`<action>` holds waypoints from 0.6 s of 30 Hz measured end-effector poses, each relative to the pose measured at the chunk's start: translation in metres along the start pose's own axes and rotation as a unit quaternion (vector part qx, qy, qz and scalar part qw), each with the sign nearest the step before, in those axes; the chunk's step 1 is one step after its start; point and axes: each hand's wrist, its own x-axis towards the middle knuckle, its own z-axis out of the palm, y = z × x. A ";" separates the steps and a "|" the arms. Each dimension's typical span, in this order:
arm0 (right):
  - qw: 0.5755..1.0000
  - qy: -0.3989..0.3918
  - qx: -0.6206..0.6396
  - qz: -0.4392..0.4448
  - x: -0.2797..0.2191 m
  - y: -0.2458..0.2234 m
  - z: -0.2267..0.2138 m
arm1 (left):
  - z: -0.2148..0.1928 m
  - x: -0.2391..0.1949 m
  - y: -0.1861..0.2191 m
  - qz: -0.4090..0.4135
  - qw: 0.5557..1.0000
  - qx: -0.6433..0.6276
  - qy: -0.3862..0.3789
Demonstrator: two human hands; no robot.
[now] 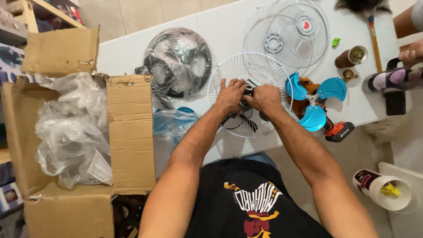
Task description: Assembling a pedestal fan by attaching the blades and protective grilles using a power drill.
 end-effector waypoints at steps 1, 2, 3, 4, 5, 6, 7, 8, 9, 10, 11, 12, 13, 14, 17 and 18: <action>1.000 0.000 -0.002 -0.001 0.005 0.001 0.002 | 0.000 0.002 -0.001 -0.001 1.000 -0.001 0.001; 0.998 -0.014 0.023 -0.051 0.010 0.003 0.005 | 0.000 0.003 -0.002 0.001 1.000 0.002 0.003; 0.993 -0.033 0.048 -0.102 0.010 0.002 0.011 | 0.004 0.000 -0.002 0.000 1.000 0.003 0.002; 0.993 -0.038 0.047 -0.103 0.007 0.005 0.014 | 0.004 -0.004 0.001 -0.002 1.000 -0.001 0.001; 0.994 -0.033 0.041 -0.097 0.009 0.007 0.014 | 0.001 -0.003 0.002 -0.003 1.000 0.000 0.002; 0.995 -0.028 0.034 -0.091 0.010 0.010 0.015 | -0.002 -0.003 0.003 -0.004 1.000 0.001 0.004; 0.995 -0.024 0.033 -0.091 0.008 0.004 0.003 | -0.001 -0.002 0.001 -0.003 1.000 0.003 0.008; 0.997 -0.053 -0.003 -0.060 0.006 -0.002 -0.009 | 0.000 0.000 -0.001 -0.003 1.000 0.005 0.014; 0.996 -0.083 -0.037 -0.024 0.001 -0.006 -0.019 | 0.004 0.001 -0.001 0.002 1.000 0.007 0.017; 0.996 -0.081 -0.037 -0.019 -0.005 -0.005 -0.015 | 0.008 -0.003 0.003 0.006 1.000 0.008 0.017; 0.998 -0.052 -0.008 -0.040 -0.003 -0.003 -0.015 | 0.007 -0.002 0.002 0.002 1.000 0.003 0.020; 0.998 -0.023 0.021 -0.060 0.000 -0.002 -0.015 | 0.007 -0.001 0.001 -0.003 1.000 -0.002 0.022; 0.997 -0.029 0.020 -0.066 0.006 0.001 0.001 | 0.005 0.000 0.001 -0.009 1.000 -0.007 0.021; 0.997 0.003 0.008 -0.078 0.011 0.004 0.017 | 0.003 0.002 0.000 -0.007 1.000 -0.001 0.028; 0.998 0.029 -0.007 -0.058 0.003 -0.002 0.038 | -0.002 -0.015 0.007 -0.001 0.999 -0.009 0.032; 0.999 0.037 -0.012 -0.030 0.004 -0.003 0.033 | -0.012 -0.014 0.009 0.004 0.999 -0.014 0.040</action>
